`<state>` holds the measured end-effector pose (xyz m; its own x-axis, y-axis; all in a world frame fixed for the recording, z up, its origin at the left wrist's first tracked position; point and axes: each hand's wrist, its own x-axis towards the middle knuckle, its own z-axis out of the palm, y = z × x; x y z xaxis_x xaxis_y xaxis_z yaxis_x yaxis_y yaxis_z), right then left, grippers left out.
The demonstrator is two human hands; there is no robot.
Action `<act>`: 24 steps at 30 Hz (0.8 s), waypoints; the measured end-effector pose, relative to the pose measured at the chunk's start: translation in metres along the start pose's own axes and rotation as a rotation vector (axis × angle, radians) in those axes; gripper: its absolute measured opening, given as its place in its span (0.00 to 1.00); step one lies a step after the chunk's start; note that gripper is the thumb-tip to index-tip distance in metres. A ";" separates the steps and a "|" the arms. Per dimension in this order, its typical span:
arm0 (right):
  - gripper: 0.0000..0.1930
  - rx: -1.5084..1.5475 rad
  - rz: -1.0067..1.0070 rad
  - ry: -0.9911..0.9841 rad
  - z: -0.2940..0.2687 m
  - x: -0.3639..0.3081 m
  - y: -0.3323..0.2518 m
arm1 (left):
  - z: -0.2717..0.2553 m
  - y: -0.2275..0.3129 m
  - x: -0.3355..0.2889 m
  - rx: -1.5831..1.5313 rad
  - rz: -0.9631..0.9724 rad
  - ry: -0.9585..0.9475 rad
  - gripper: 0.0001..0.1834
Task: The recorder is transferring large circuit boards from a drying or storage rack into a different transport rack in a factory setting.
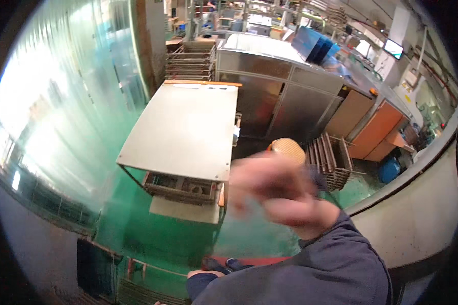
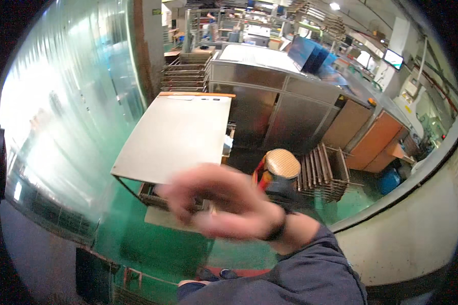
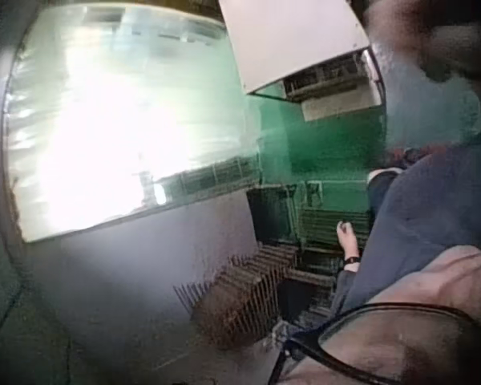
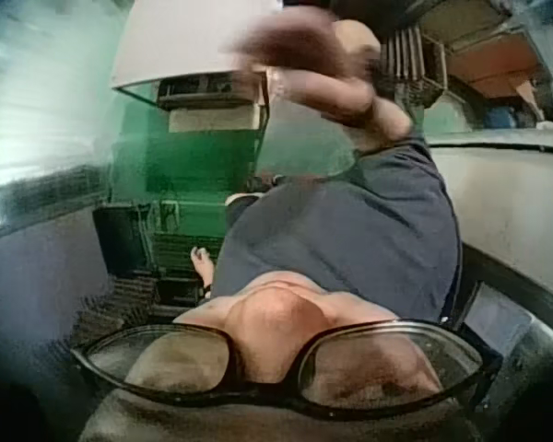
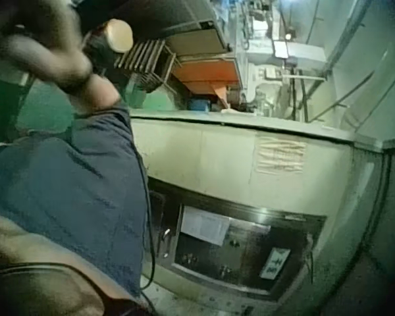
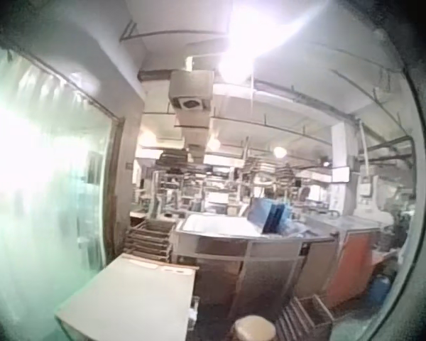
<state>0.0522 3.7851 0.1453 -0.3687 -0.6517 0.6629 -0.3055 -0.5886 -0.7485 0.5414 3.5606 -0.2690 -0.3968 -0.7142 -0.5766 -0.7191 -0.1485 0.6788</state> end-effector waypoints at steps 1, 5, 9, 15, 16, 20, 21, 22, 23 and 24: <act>0.20 0.057 0.177 -0.090 -0.008 0.012 0.025 | 0.004 0.019 0.015 0.007 0.028 -0.043 0.27; 0.18 -0.181 0.502 -0.248 0.018 0.070 0.193 | -0.018 0.030 0.064 0.094 -0.069 -0.090 0.28; 0.18 -0.297 0.578 -0.463 0.063 0.125 0.336 | -0.033 -0.077 0.171 -0.236 0.255 0.202 0.21; 0.14 -0.438 0.912 -0.540 0.104 0.194 0.520 | -0.148 0.058 0.204 -0.055 0.127 0.150 0.21; 0.12 -0.460 0.936 -0.534 0.130 0.201 0.554 | -0.168 0.071 0.196 -0.033 0.110 0.215 0.20; 0.09 -0.182 1.121 -0.541 0.237 0.249 0.674 | -0.197 0.084 0.185 -0.214 -0.257 0.415 0.20; 0.09 -0.192 1.138 -0.559 0.265 0.260 0.708 | -0.199 0.077 0.180 -0.191 -0.296 0.455 0.20; 0.09 -0.205 1.157 -0.575 0.293 0.269 0.740 | -0.198 0.070 0.175 -0.167 -0.337 0.491 0.21; 0.08 -0.194 1.172 -0.610 0.323 0.280 0.765 | -0.193 0.062 0.164 -0.224 -0.416 0.550 0.21; 0.08 -0.180 1.173 -0.653 0.347 0.292 0.793 | -0.181 0.042 0.154 -0.280 -0.501 0.570 0.22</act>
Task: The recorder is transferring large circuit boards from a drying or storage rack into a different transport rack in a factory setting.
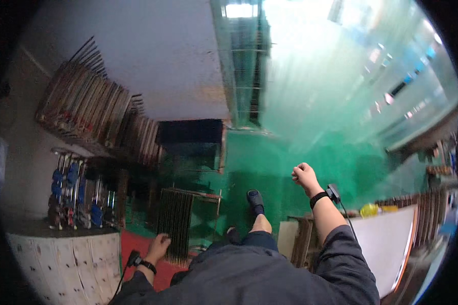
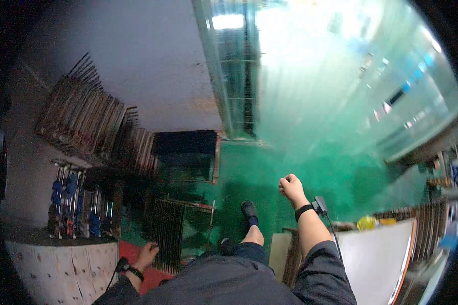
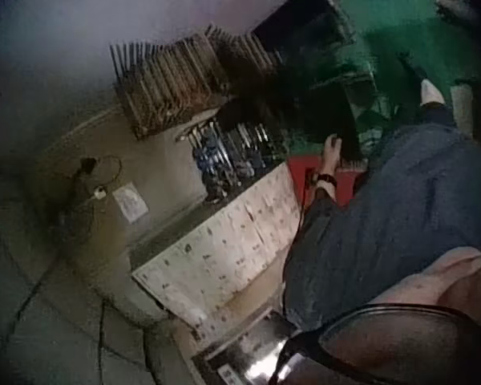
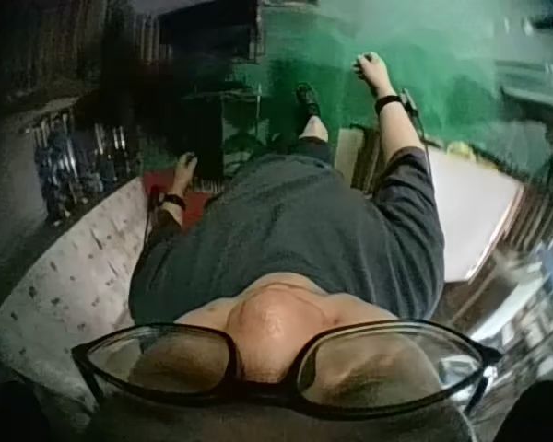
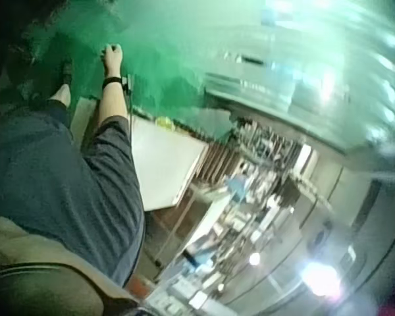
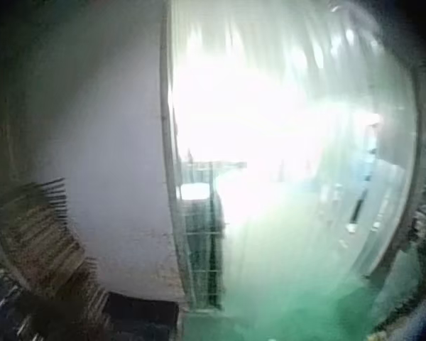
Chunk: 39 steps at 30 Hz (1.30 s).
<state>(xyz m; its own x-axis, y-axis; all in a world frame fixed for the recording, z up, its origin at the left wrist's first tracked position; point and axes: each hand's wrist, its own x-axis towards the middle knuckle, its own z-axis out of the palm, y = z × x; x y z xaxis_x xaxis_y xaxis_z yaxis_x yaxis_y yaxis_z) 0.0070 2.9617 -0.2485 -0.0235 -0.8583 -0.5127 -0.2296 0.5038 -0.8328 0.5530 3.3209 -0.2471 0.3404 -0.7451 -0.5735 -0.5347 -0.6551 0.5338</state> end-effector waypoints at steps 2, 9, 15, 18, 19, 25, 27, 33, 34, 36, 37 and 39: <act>0.08 -0.023 0.059 -0.033 0.009 0.078 -0.001 | 0.011 0.007 -0.005 -0.043 -0.178 0.038 0.22; 0.14 -0.311 0.265 -0.162 0.085 0.281 0.063 | 0.090 0.008 -0.156 0.012 -0.540 -0.218 0.21; 0.19 -0.058 0.201 -0.317 0.199 0.327 0.063 | 0.127 0.056 -0.206 -0.420 -0.956 -0.073 0.24; 0.17 -0.147 0.346 -0.444 0.230 0.371 0.107 | 0.133 0.070 -0.217 -0.325 -0.993 -0.133 0.22; 0.16 -0.194 0.393 -0.450 0.249 0.378 0.118 | 0.135 0.074 -0.223 -0.310 -1.019 -0.145 0.21; 0.17 -0.344 0.214 -0.353 0.342 0.469 0.228 | 0.159 0.088 -0.226 -0.290 -1.139 -0.186 0.18; 0.14 -0.563 -0.041 -0.294 0.301 0.542 0.268 | 0.177 0.064 -0.190 -0.345 -1.097 -0.247 0.18; 0.09 -0.147 0.136 -0.447 0.372 0.491 0.241 | 0.165 0.106 -0.209 -0.410 -1.162 -0.136 0.17; 0.08 -0.214 0.037 -0.455 0.362 0.497 0.243 | 0.165 0.102 -0.210 -0.458 -1.155 -0.113 0.17; 0.08 -0.158 0.062 -0.454 0.361 0.472 0.222 | 0.149 0.117 -0.180 -0.426 -1.195 -0.197 0.18; 0.07 -0.084 0.093 -0.448 0.361 0.453 0.203 | 0.147 0.119 -0.184 -0.376 -1.136 -0.191 0.18; 0.07 0.170 0.335 -0.455 0.364 0.418 0.156 | 0.148 0.114 -0.192 -0.328 -1.010 -0.162 0.19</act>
<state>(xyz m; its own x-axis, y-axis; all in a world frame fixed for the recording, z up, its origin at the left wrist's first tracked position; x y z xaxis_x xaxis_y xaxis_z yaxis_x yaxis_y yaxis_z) 0.3156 2.7171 -0.6690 0.3607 -0.5405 -0.7601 -0.1212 0.7809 -0.6128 0.3125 3.4081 -0.1682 0.3892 0.1698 -0.9054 0.1792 -0.9780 -0.1064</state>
